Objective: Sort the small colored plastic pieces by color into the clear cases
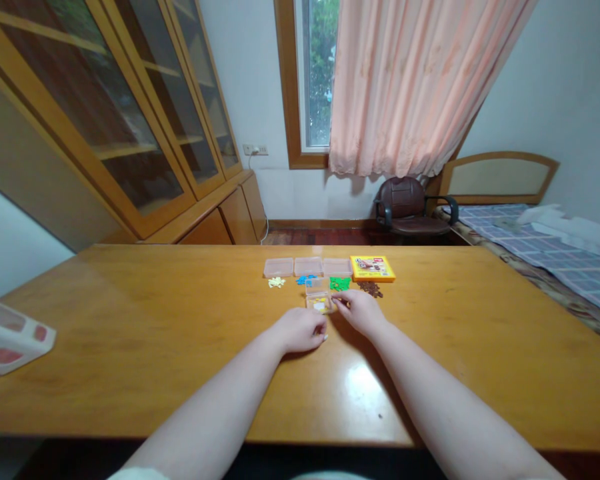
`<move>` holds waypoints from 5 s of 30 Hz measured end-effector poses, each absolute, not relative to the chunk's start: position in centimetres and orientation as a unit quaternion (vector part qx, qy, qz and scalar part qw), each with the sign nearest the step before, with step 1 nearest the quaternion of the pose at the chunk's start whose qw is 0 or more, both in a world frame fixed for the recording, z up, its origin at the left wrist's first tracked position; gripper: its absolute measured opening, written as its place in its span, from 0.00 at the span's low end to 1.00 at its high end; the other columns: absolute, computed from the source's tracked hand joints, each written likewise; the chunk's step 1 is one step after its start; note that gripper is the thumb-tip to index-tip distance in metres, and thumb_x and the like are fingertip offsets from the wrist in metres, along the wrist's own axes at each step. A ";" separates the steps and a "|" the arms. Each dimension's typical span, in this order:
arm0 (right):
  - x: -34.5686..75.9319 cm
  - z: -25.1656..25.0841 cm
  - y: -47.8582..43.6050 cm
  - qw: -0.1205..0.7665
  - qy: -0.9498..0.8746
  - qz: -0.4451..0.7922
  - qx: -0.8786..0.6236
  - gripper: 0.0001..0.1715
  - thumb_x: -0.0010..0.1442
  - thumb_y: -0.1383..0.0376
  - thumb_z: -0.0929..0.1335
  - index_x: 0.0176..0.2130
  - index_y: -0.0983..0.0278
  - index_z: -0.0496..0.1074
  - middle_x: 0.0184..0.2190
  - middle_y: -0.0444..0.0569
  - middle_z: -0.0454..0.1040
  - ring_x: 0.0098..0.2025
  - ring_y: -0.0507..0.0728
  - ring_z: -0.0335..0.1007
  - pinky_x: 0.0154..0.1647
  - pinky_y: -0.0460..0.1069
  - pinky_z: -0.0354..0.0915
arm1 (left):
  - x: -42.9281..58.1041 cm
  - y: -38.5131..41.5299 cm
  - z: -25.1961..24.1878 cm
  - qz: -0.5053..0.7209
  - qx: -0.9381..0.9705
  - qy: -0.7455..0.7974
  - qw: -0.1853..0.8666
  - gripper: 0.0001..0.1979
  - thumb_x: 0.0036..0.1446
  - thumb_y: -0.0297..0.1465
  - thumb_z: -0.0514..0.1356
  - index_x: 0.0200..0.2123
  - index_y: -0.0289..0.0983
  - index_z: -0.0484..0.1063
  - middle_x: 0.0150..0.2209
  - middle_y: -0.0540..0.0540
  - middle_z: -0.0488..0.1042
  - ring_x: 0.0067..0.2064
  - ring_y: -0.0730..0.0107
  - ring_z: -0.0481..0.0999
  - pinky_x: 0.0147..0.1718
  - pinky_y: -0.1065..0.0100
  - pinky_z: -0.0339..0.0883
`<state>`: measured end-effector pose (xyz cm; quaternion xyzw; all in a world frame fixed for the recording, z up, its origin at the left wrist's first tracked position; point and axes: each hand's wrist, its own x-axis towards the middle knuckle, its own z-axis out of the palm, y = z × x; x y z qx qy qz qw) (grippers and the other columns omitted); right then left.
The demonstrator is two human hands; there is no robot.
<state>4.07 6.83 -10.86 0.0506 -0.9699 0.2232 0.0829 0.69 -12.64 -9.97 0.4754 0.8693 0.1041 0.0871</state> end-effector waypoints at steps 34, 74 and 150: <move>4.3 -12.3 3.7 0.020 -0.987 0.065 0.146 0.16 0.64 0.62 0.62 0.39 0.61 0.78 0.35 0.53 0.80 0.37 0.59 0.76 0.37 0.48 0.64 | -0.7 -13.2 -10.7 0.090 0.387 0.917 0.031 0.07 0.57 0.32 0.56 0.34 0.41 0.74 0.36 0.46 0.79 0.37 0.61 0.77 0.35 0.67 0.66; 4.4 -11.8 3.1 0.013 -0.987 0.064 0.148 0.16 0.64 0.63 0.61 0.38 0.62 0.78 0.35 0.53 0.80 0.37 0.59 0.76 0.37 0.47 0.64 | -1.1 -13.8 -10.8 0.085 0.400 0.912 0.039 0.06 0.57 0.33 0.57 0.35 0.42 0.74 0.37 0.47 0.78 0.38 0.61 0.77 0.35 0.68 0.65; 3.4 -12.1 5.4 0.110 -0.975 0.187 0.046 0.18 0.66 0.59 0.60 0.49 0.59 0.74 0.44 0.50 0.78 0.43 0.57 0.73 0.43 0.48 0.63 | -3.3 -15.4 -10.7 0.240 0.240 0.939 -0.050 0.13 0.59 0.34 0.55 0.47 0.40 0.71 0.35 0.47 0.76 0.37 0.65 0.74 0.36 0.68 0.65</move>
